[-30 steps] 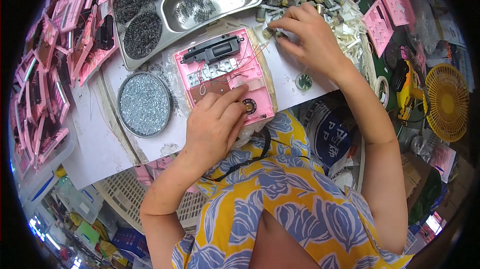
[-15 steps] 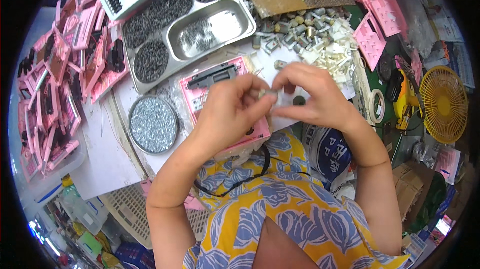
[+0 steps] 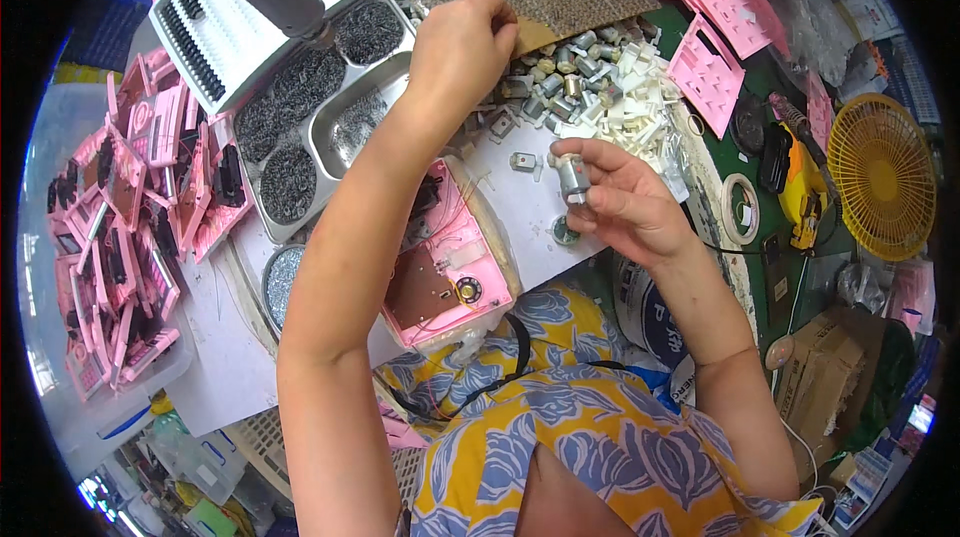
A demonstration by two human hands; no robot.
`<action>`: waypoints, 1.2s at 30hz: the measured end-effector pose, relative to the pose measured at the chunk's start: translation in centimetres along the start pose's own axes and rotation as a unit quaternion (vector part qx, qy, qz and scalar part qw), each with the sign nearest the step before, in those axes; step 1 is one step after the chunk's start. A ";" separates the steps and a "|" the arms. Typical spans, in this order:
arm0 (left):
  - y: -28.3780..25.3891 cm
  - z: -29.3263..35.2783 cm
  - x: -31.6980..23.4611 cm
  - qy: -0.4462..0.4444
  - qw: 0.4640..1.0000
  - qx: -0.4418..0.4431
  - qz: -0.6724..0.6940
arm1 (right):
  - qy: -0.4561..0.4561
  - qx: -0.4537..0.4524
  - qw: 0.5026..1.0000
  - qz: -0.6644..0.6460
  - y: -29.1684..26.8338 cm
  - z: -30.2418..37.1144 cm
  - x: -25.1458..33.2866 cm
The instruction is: Assembling a pink electronic toy by soldering internal components and screwing the casing together.
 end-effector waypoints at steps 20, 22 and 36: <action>2.6 -4.0 0.1 0.051 0.983 0.024 -0.175 | 0.047 -0.125 0.902 0.411 -2.0 5.5 1.0; 3.0 -4.1 0.4 0.061 0.978 0.005 -0.198 | 0.062 -0.127 0.882 0.449 -1.8 5.5 0.7; -4.5 8.2 -4.3 -0.010 0.961 -0.051 0.270 | 0.048 -0.072 0.652 0.753 0.5 2.8 -0.9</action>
Point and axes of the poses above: each hand's wrist, its own z-axis away from the middle knuckle, its own y-axis out of the palm, x = y × z, the point moved 3 cm from there along -z, towards the middle knuckle, and after that the axes turned 9 degrees about x, right-handed, at the moved point
